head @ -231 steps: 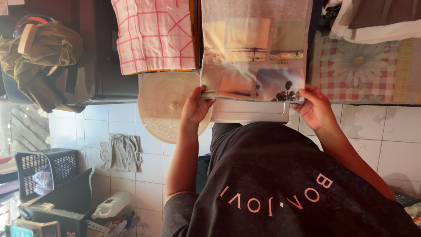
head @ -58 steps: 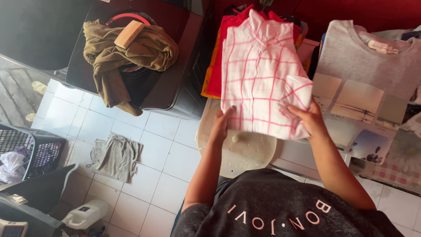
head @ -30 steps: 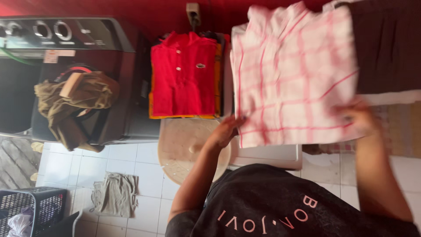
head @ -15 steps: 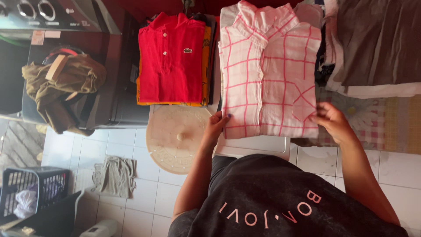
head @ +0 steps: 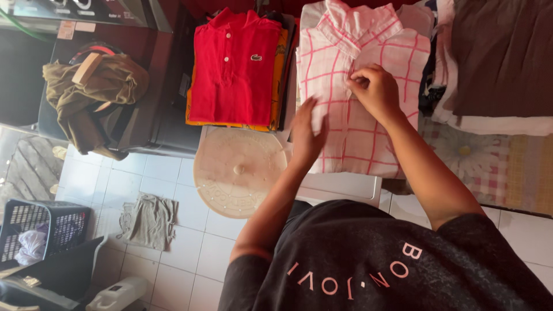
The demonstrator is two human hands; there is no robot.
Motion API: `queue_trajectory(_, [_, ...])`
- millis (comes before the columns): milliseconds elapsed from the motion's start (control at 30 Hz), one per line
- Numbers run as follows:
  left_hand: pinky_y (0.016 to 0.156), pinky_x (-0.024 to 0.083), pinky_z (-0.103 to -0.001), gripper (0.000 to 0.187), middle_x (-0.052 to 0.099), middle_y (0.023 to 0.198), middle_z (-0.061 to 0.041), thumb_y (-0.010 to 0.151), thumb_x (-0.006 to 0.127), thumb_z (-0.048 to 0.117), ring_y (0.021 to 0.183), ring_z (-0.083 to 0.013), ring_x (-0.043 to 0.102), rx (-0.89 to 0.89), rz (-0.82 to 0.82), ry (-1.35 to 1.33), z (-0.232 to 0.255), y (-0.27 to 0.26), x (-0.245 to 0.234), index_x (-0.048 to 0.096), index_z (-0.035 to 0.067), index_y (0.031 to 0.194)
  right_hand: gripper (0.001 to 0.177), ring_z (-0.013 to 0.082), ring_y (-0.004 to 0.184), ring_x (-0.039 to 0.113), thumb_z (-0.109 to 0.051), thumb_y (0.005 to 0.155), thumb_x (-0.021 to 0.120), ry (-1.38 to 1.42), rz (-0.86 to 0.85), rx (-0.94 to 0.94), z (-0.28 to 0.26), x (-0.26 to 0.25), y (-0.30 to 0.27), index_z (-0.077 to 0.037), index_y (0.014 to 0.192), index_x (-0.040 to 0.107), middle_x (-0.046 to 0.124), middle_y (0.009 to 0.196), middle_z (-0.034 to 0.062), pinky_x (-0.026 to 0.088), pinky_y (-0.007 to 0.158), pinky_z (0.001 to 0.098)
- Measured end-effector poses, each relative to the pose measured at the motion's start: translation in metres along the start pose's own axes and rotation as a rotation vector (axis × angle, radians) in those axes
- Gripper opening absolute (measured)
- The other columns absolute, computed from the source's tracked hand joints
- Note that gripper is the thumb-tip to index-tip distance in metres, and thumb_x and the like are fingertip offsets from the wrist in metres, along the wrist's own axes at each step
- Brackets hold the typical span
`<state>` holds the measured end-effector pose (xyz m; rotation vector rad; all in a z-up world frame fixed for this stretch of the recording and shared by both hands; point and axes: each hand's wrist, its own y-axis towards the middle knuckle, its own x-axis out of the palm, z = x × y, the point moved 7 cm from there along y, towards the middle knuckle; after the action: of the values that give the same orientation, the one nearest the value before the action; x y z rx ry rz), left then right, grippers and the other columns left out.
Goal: The person folds various items of clothing by hand, including shirts and t-shirts, and stacks them into neat piles.
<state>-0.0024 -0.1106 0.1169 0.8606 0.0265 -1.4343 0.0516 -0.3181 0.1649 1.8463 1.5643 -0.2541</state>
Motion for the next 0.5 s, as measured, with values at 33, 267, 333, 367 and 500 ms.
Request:
queue_trajectory(33, [0.122,0.039,-0.046,0.055,0.053,0.153,-0.014,0.096,0.072,0.009,0.146,-0.0354,0.049,0.048,-0.044,-0.046,0.011,0.009,0.016,0.05,0.009,0.146,0.014,0.0209,0.081,0.07,-0.014,0.091,0.08,-0.089,0.007,0.038,0.003,0.006,0.0,-0.003,0.095,0.071,0.069,0.094,0.0093,0.053,0.071,0.033])
queue_trajectory(267, [0.129,0.018,-0.055,0.061,0.03,0.17,-0.01,0.105,0.046,0.026,0.161,-0.0296,0.023,0.045,-0.184,0.149,0.017,0.031,0.075,0.032,0.01,0.162,0.008,0.0213,0.079,0.071,-0.013,0.088,0.076,-0.23,0.023,0.095,0.027,0.024,0.004,-0.006,0.09,0.072,0.072,0.092,0.0067,0.053,0.068,0.0354])
queue_trajectory(333, [0.129,0.018,-0.054,0.062,0.028,0.171,-0.009,0.105,0.045,0.028,0.161,-0.0288,0.022,0.032,-0.189,0.164,0.015,0.026,0.077,0.03,0.01,0.163,0.01,0.0198,0.078,0.07,-0.015,0.092,0.075,-0.103,0.01,0.173,0.041,0.026,0.002,-0.005,0.092,0.07,0.072,0.09,0.0069,0.053,0.07,0.0336])
queue_trajectory(367, [0.13,0.019,-0.054,0.061,0.028,0.171,-0.009,0.106,0.045,0.029,0.162,-0.0283,0.023,0.039,-0.185,0.177,0.014,0.027,0.077,0.03,0.01,0.163,0.013,0.0184,0.078,0.068,-0.016,0.096,0.073,0.026,-0.003,0.244,0.05,0.029,0.001,-0.004,0.095,0.069,0.072,0.088,0.0071,0.053,0.071,0.0318])
queue_trajectory(500, [0.13,0.019,-0.054,0.061,0.028,0.171,-0.008,0.107,0.044,0.03,0.162,-0.0278,0.024,0.045,-0.178,0.19,0.016,0.028,0.074,0.03,0.012,0.163,0.011,0.0157,0.081,0.067,-0.012,0.098,0.069,0.127,-0.021,0.217,0.06,0.033,0.0,-0.002,0.097,0.066,0.071,0.09,0.0086,0.053,0.074,0.0306])
